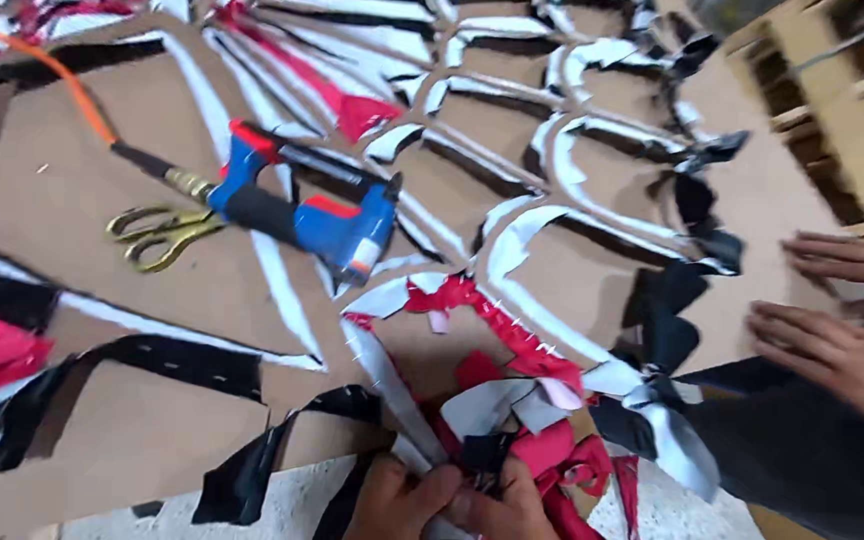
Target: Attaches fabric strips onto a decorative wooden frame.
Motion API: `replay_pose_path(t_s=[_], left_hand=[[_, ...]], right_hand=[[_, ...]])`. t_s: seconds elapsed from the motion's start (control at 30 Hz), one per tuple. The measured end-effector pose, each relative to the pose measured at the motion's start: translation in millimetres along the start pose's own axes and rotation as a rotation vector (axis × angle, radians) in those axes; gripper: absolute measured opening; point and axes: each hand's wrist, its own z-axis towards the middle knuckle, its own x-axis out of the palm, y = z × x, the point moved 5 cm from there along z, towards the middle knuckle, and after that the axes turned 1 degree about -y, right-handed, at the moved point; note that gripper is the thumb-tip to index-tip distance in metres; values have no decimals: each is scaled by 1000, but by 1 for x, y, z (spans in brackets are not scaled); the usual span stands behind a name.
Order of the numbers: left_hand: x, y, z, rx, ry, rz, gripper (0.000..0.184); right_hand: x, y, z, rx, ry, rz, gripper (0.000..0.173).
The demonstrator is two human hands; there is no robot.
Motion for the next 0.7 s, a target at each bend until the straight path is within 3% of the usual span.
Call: replay_pose_path(t_s=[0.03, 0.07, 0.1, 0.27, 0.4, 0.57, 0.7], left_hand=[[-1, 1, 1, 22, 19, -22, 18], [-1, 3, 2, 42, 33, -45, 17], [-1, 5, 3, 63, 46, -75, 17], [1, 12, 5, 122, 96, -243, 21], [0, 12, 1, 99, 47, -129, 16], [7, -12, -15, -166, -151, 27, 36], [12, -31, -17, -328, -85, 66, 33]], right_hand=[[3, -63, 8, -449, -18, 151, 14], [6, -94, 13, -580, -3, 224, 17], [8, -104, 15, -596, 18, 252, 18], [10, -105, 19, -650, 75, 329, 15], [7, -107, 22, -670, 63, 276, 16], [0, -96, 1, -506, -28, -6, 39], [-10, -84, -23, -307, -111, 57, 41]])
